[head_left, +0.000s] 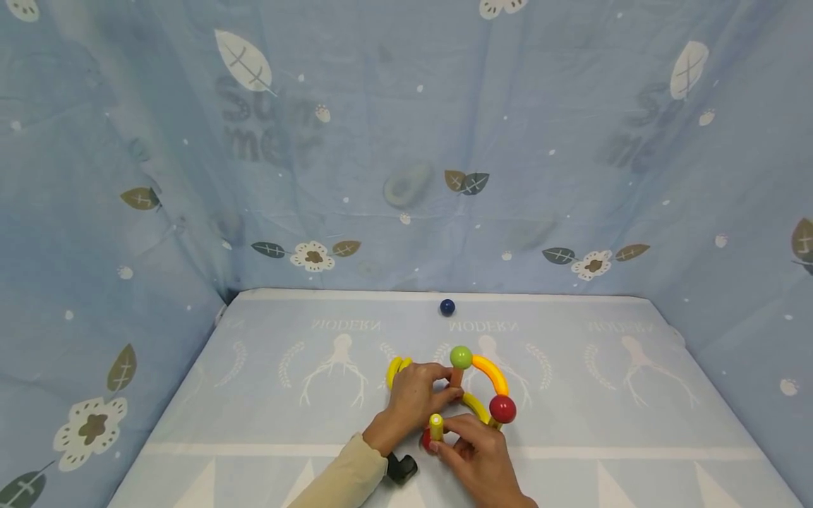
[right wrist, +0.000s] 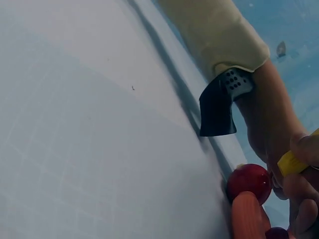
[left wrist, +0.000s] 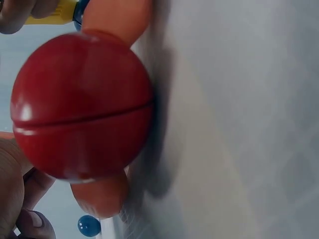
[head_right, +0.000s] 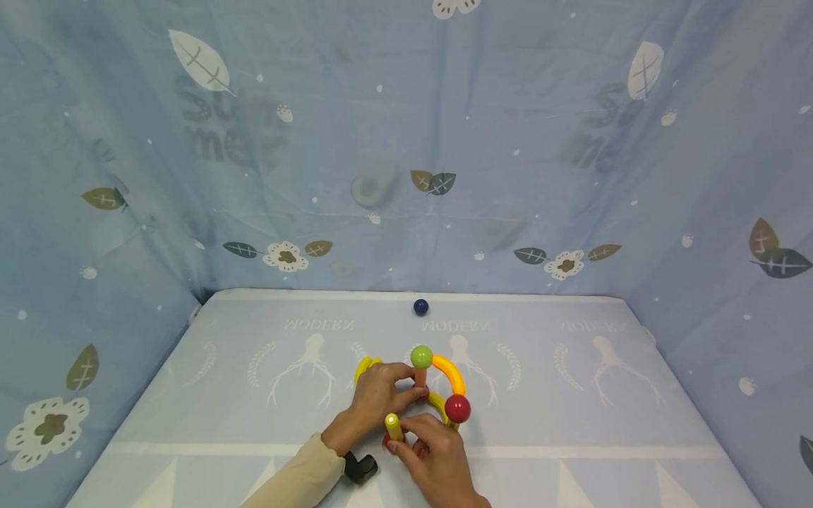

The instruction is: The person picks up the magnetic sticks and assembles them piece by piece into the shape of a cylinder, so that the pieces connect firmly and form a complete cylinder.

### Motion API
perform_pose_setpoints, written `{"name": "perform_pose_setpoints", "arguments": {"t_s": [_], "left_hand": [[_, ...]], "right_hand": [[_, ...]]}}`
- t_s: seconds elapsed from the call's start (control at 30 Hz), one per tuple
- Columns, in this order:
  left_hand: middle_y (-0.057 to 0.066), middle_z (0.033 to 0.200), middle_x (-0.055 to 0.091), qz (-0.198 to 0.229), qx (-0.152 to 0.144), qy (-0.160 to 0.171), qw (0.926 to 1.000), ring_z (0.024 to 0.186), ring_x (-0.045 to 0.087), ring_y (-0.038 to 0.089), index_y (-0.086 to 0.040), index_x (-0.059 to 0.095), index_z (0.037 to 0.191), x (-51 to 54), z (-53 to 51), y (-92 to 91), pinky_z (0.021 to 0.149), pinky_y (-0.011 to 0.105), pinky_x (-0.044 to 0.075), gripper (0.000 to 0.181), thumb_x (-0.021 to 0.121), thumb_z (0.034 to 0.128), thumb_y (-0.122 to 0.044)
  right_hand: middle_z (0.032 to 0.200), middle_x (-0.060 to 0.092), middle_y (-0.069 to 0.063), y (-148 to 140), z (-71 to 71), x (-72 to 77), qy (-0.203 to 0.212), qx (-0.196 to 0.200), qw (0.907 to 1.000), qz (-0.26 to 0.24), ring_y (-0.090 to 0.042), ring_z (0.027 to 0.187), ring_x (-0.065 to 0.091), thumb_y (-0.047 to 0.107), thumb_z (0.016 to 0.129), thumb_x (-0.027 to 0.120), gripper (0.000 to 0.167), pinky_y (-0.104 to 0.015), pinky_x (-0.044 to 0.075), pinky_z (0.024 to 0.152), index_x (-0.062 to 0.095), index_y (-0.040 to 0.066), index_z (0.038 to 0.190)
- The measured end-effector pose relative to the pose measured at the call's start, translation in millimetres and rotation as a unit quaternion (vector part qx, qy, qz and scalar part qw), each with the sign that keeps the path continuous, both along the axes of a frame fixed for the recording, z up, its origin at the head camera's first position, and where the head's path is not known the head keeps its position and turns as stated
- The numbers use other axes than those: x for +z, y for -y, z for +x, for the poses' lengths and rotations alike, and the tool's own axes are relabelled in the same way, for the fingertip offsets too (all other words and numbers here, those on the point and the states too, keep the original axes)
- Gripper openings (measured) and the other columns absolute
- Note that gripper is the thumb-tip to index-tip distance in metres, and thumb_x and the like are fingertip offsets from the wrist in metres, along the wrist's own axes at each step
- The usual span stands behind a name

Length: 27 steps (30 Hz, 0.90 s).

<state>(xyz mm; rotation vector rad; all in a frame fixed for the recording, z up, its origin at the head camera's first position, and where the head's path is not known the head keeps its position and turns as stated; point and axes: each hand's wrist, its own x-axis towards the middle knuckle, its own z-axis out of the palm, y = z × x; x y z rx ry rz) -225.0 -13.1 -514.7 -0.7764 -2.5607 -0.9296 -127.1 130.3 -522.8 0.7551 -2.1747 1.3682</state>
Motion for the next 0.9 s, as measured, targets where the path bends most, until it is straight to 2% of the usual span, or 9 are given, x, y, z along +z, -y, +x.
{"name": "perform_pose_setpoints", "arguments": {"t_s": [0.2,0.5,0.73,0.9], "left_hand": [[-0.012,0.084,0.071,0.004,-0.007,-0.004,1.0,0.071,0.066,0.007,-0.02,0.079,0.096,0.1,1.0,0.0,0.06,0.016,0.045,0.023,0.083,0.079,-0.034],[-0.009,0.083,0.072,0.003,-0.002,-0.006,1.0,0.067,0.065,0.009,-0.019,0.079,0.097,0.3,1.0,1.1,0.057,0.014,0.042,0.025,0.083,0.0786,-0.035],[-0.009,0.08,0.07,0.007,-0.005,0.005,0.9999,0.069,0.065,0.009,-0.02,0.078,0.094,0.1,0.7,1.4,0.061,0.016,0.045,0.02,0.084,0.0788,-0.032],[-0.01,0.082,0.071,0.005,-0.004,0.006,1.0,0.072,0.066,0.009,-0.021,0.078,0.095,0.2,2.1,1.9,0.061,0.017,0.046,0.021,0.082,0.0797,-0.034]], "right_hand": [[0.09,0.066,0.007,6,1.5,-3.5,-0.03,-0.026,0.9992,0.008,0.002,0.058,0.049,0.001,0.071,0.086,0.039,-0.011,0.042,0.051,0.071,0.017,0.102],[0.09,0.065,0.011,10,0.1,-4.5,-0.016,-0.066,0.9973,0.026,0.003,0.059,0.048,0.004,0.071,0.087,0.039,-0.011,0.041,0.051,0.071,0.019,0.103],[0.09,0.065,0.008,10,-0.6,-2.0,-0.028,-0.055,0.9976,0.033,0.003,0.059,0.049,0.006,0.07,0.087,0.038,-0.011,0.042,0.052,0.07,0.017,0.102],[0.09,0.067,0.003,4,8.9,-1.8,-0.015,-0.054,0.9982,0.023,0.004,0.057,0.05,0.006,0.07,0.087,0.04,-0.012,0.044,0.052,0.071,0.013,0.105]]}}
